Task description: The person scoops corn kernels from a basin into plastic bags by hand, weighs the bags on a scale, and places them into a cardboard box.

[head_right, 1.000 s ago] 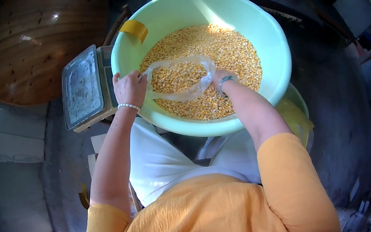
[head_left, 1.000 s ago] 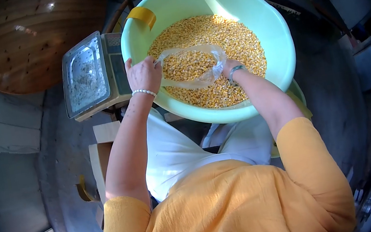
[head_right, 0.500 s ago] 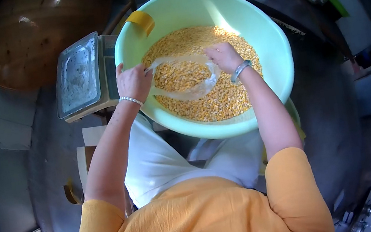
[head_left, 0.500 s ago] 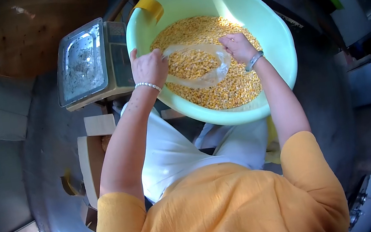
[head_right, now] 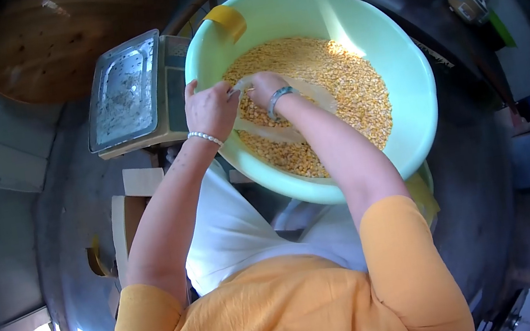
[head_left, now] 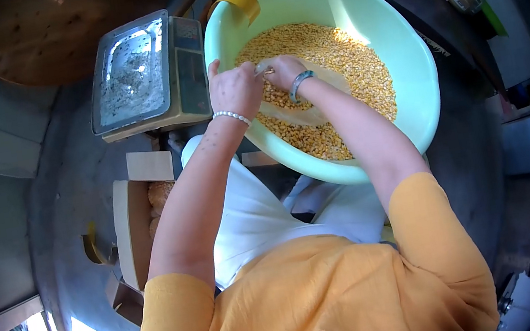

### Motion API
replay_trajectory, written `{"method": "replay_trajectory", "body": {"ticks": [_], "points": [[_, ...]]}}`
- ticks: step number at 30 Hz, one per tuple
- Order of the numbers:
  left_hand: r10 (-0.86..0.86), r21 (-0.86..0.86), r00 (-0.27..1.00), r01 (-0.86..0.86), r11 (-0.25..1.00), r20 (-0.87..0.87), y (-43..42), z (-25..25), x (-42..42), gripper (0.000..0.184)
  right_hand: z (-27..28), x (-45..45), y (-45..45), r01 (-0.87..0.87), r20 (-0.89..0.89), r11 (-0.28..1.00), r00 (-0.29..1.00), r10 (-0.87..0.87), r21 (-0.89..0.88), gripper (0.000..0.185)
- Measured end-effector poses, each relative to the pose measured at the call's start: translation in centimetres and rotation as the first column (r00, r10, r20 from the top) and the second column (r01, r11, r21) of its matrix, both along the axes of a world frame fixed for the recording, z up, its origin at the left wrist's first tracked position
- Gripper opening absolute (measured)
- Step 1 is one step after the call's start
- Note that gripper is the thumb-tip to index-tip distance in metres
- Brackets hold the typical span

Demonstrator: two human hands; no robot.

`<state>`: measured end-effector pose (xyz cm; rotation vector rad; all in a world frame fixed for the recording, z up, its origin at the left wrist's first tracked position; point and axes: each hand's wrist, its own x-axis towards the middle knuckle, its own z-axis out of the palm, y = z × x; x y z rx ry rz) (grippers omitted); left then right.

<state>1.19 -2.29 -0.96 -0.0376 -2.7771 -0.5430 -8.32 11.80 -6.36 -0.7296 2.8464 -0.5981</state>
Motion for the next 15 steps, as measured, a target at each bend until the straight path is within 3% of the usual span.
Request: {"method": "replay_trajectory", "body": {"ticks": [6, 9, 12, 15], "points": [[0.007, 0.002, 0.999, -0.007, 1.000, -0.044, 0.0, -0.4, -0.1, 0.012, 0.6, 0.5, 2.4, -0.055, -0.012, 0.989, 0.998, 0.054, -0.137, 0.031], [0.009, -0.002, 1.000, -0.009, 1.000, -0.021, 0.0, -0.1, 0.1, 0.011, 1.6, 2.1, 4.4, -0.149, -0.207, 0.979, 0.971, 0.118, -0.140, 0.026], [0.005, 0.014, 1.000, -0.005, 1.000, -0.001, 0.2, 0.5, 0.3, 0.011, 3.0, 3.8, 6.8, -0.148, -0.211, 0.946, 0.974, 0.088, -0.288, 0.021], [-0.008, -0.018, 1.000, 0.008, 1.000, -0.007, 0.3, 0.7, 0.4, 0.012, 3.7, 4.0, 9.5, -0.035, -0.339, 0.910, 0.933, -0.119, -0.414, 0.019]]}}
